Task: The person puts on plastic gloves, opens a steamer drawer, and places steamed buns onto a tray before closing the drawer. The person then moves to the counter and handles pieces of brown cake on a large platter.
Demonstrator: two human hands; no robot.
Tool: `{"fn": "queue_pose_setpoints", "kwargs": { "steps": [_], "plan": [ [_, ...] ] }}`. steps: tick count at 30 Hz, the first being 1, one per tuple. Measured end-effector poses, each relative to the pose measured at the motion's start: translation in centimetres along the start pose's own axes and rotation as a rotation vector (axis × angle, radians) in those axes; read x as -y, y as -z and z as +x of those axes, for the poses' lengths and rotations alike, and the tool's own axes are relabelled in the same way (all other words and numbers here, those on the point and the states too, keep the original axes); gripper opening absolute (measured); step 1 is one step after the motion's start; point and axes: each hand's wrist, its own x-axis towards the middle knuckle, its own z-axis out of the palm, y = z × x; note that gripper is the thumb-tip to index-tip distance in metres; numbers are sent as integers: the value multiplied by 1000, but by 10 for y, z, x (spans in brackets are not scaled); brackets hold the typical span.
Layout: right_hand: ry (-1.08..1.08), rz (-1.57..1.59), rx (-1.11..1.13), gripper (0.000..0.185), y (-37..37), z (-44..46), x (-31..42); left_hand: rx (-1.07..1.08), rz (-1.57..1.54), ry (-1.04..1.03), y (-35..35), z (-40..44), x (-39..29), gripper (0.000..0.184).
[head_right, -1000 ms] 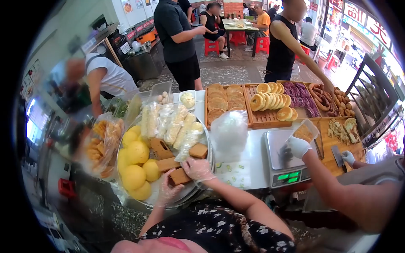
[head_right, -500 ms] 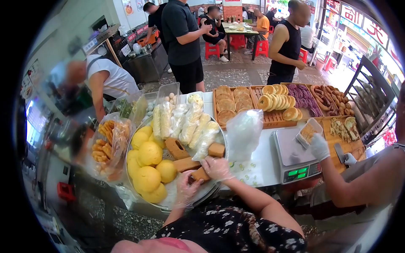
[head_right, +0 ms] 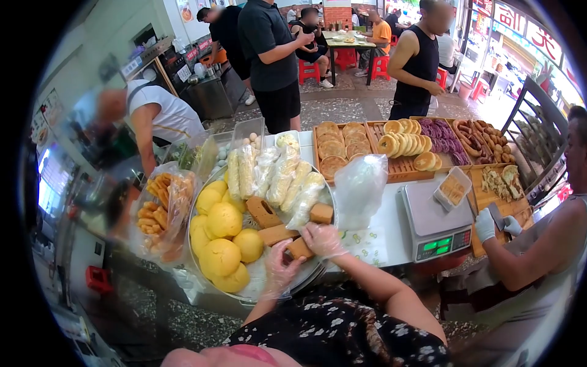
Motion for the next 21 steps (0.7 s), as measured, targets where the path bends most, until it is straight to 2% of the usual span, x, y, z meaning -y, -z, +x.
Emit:
{"fn": "queue_pose_setpoints", "kwargs": {
  "steps": [1,5,7,8,11,16,19,21],
  "plan": [
    [-1,2,-3,27,0,0,0,-31,22,-77,-1,0,2,60],
    [-4,-18,-7,27,-1,-1,-1,-16,33,-87,1,-1,0,66],
    [-4,-16,-9,27,-2,-2,-2,7,-93,62,5,0,-12,65],
    [2,-17,-6,27,-1,-2,-3,8,-92,62,4,0,-10,65],
    [12,-20,-8,27,-4,-2,-5,-44,1,-49,4,3,-8,66],
    [16,-19,-2,27,-5,-3,-7,-74,-9,-94,3,5,-7,49],
    [18,-19,48,24,-5,-5,-9,-69,-73,2,4,4,-11,41],
    [16,-19,61,24,-3,-3,-9,-77,-59,-12,2,2,-9,40]
  ]
}}
